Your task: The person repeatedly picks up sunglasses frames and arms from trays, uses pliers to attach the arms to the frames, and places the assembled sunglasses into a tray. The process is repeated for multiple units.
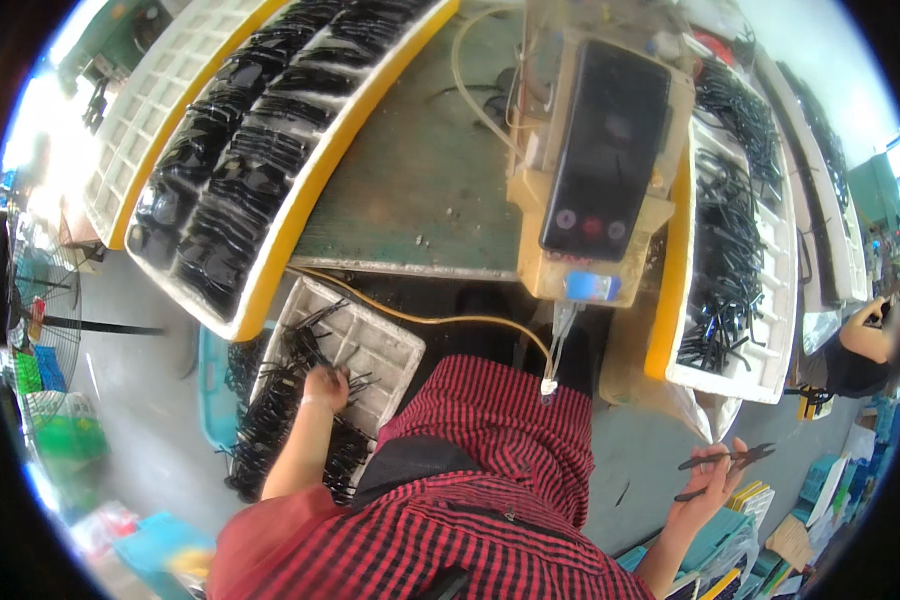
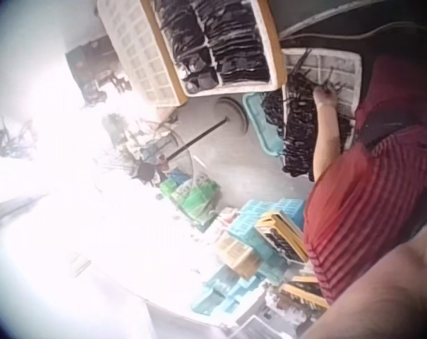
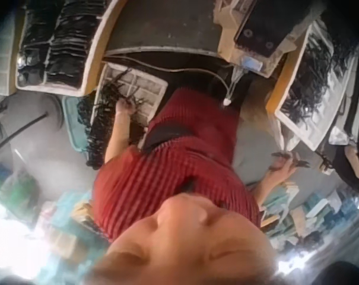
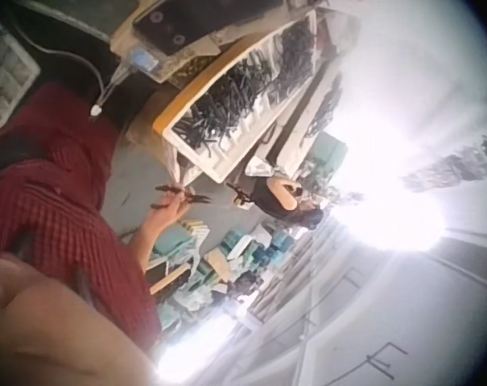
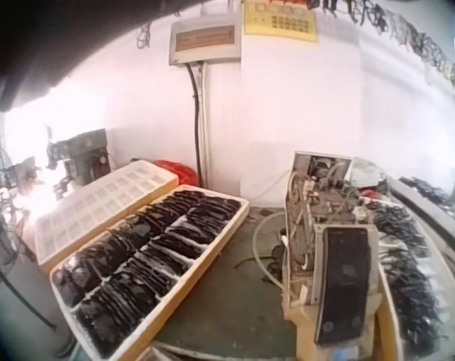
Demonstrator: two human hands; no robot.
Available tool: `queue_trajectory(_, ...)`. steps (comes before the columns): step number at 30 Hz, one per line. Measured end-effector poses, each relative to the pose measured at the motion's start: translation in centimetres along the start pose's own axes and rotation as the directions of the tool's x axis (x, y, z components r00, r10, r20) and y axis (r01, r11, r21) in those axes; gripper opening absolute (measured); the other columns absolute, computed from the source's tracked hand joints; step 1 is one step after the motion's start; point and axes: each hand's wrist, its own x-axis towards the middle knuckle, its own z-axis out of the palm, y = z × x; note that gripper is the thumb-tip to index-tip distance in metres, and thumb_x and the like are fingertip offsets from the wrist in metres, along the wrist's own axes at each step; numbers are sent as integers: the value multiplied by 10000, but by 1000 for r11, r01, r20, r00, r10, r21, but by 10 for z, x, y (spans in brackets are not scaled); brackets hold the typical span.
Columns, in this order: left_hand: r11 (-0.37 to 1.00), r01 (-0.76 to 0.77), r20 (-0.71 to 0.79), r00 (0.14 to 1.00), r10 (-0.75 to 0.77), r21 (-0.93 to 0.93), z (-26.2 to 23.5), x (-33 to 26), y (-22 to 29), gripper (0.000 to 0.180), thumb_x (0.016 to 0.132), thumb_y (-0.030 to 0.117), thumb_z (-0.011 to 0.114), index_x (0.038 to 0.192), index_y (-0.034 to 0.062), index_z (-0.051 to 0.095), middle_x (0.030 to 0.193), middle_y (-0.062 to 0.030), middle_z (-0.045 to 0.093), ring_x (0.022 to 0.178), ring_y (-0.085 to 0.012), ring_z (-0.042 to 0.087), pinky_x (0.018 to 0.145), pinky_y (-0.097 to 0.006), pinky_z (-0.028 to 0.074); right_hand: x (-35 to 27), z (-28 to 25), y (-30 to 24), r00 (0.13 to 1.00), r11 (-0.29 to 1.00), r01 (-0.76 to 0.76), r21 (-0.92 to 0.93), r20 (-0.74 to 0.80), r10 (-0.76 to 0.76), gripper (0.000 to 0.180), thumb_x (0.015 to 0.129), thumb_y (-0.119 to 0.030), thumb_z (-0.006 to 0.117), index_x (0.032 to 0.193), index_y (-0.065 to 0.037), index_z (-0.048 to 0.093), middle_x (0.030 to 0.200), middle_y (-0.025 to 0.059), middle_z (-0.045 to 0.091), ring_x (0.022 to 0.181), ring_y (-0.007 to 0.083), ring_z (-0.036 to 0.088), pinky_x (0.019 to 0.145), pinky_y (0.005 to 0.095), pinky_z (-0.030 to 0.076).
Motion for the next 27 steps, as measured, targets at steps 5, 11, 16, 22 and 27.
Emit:
queue_trajectory(5,671,437,226,896,-382,-599,130,-222,199,175,821,173,547,911,25,576,685,-43,542,592,-166,524,499,-260,466,-12,35,5,893,999,-42,4,449,36,390,957,-207,559,1296,-34,478,800,83,571,683,161,561,619,317,499)
queue_trajectory(11,819,-160,806,150,572,-551,239,-234,261,289,801,133,567,1064,12,576,879,-134,629,496,-163,528,347,-272,405,-24,155,-23,581,967,-113,230,805,-123,539,781,-6,705,1286,57,525,729,-41,478,621,34,428,553,189,335)
queue_trajectory(16,786,461,815,198,-544,412,343,-285,276,423,749,77,581,1161,-19,596,949,-73,659,745,-128,636,429,-222,499,-22,157,-55,499,942,300,153,816,-291,329,809,-74,733,1118,-1,644,753,-1,573,670,59,531,586,218,402)
queue_trajectory(22,772,607,827,328,-457,186,337,-293,208,342,936,228,537,1205,17,539,908,-77,652,695,-158,634,593,-224,514,-47,113,-3,789,997,58,-45,614,-18,30,883,-20,630,902,-4,612,751,-5,564,642,69,506,596,218,412)
queue_trajectory(27,989,-9,880,457,-128,148,316,-303,204,576,897,38,607,1416,54,358,1240,-161,550,1105,-281,609,912,-409,534,-54,108,34,808,978,32,-208,581,97,44,937,-62,584,946,-20,582,753,-1,563,643,61,524,605,220,445)
